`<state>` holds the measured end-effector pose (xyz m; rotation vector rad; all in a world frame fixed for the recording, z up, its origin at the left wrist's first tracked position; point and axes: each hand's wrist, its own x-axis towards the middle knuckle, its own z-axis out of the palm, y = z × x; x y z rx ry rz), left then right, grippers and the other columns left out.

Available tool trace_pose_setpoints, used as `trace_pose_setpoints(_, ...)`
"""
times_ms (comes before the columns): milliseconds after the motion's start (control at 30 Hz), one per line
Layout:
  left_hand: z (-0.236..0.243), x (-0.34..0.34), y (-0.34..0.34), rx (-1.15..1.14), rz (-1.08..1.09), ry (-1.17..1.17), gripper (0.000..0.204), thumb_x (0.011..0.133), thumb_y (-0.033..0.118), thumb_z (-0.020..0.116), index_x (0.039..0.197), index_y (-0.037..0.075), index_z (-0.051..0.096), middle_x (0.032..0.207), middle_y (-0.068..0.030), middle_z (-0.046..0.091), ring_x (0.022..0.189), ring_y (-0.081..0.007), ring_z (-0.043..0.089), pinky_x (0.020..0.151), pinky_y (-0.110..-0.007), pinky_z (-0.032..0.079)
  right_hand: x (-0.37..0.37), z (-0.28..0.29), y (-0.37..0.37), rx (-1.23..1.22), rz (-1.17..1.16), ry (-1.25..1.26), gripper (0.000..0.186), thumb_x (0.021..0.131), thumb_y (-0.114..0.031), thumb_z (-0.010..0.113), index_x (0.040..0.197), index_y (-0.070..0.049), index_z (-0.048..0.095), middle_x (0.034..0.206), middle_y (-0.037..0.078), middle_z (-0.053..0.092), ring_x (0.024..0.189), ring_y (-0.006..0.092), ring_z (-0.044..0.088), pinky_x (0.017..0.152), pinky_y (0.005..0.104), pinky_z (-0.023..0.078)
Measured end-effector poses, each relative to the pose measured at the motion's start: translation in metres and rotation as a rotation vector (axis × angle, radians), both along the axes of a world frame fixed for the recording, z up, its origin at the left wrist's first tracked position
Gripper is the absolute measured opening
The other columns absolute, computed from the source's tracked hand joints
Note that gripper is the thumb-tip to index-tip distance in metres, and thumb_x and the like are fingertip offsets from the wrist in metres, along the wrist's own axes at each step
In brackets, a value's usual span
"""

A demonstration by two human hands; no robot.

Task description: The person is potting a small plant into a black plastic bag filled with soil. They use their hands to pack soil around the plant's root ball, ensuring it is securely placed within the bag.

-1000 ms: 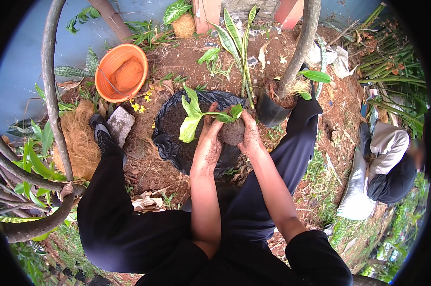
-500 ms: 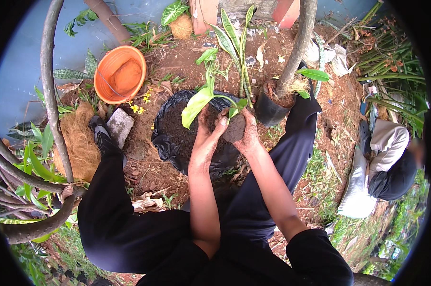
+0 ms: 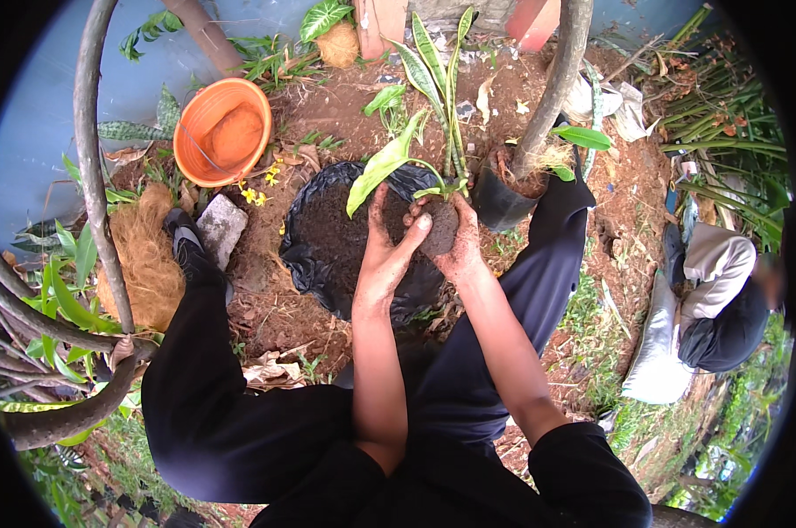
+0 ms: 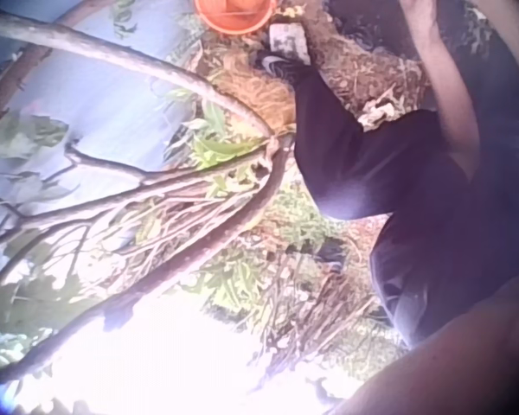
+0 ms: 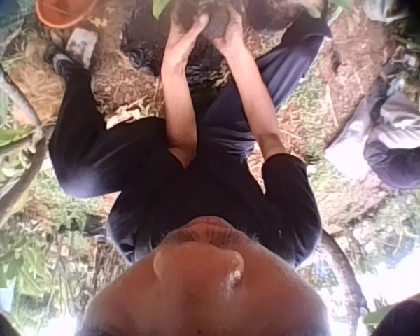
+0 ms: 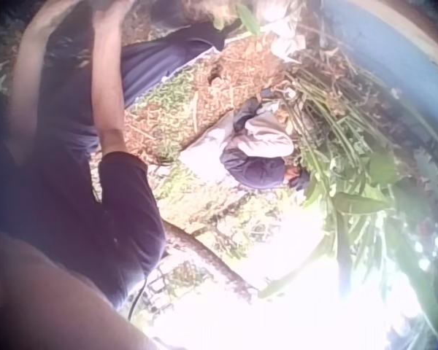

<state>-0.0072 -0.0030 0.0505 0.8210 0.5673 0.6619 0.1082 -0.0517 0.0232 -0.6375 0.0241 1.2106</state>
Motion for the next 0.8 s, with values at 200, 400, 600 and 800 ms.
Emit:
trace_pose_setpoints(200,-0.010,0.000,0.003,0.092,0.013,0.066,0.082,0.095,0.031,0.066,0.154,0.003,0.016,0.153,-0.0173,0.027,0.139,-0.0244,0.034,0.116,-0.037,0.024,0.000,0.002,0.004,-0.076,-0.027,-0.008,0.041,0.100,-0.037,0.041,0.095,-0.003,0.063,0.087,0.009,0.066,0.081,0.0225,0.064,0.078,0.0367,0.053)
trace_pose_setpoints(400,-0.013,0.002,0.003,0.062,0.067,0.109,0.091,0.089,0.031,0.073,0.153,0.001,0.016,0.153,-0.0192,0.022,0.142,-0.0253,0.025,0.116,-0.038,0.026,-0.002,0.007,0.004,-0.085,-0.023,0.045,0.041,0.100,-0.037,0.042,0.095,-0.002,0.063,0.086,0.009,0.066,0.080,0.0244,0.064,0.079,0.0366,0.053)
trace_pose_setpoints(600,-0.024,0.003,0.004,0.307,0.081,0.325,0.090,0.090,0.037,0.071,0.153,0.001,0.017,0.154,-0.0204,0.020,0.144,-0.0272,0.023,0.117,-0.039,0.024,0.003,-0.008,0.002,-0.078,0.009,-0.065,0.036,0.100,-0.036,0.045,0.099,-0.005,0.064,0.089,0.005,0.067,0.085,0.0194,0.065,0.082,0.0353,0.053)
trace_pose_setpoints(800,-0.029,0.001,0.006,0.323,0.119,0.403,0.089,0.089,0.041,0.070,0.151,-0.002,0.023,0.150,-0.0214,0.028,0.142,-0.0276,0.026,0.116,-0.039,0.027,-0.002,0.000,0.002,-0.145,0.048,-0.067,0.034,0.100,-0.035,0.045,0.104,-0.007,0.064,0.094,0.005,0.068,0.088,0.0187,0.066,0.083,0.0356,0.053)
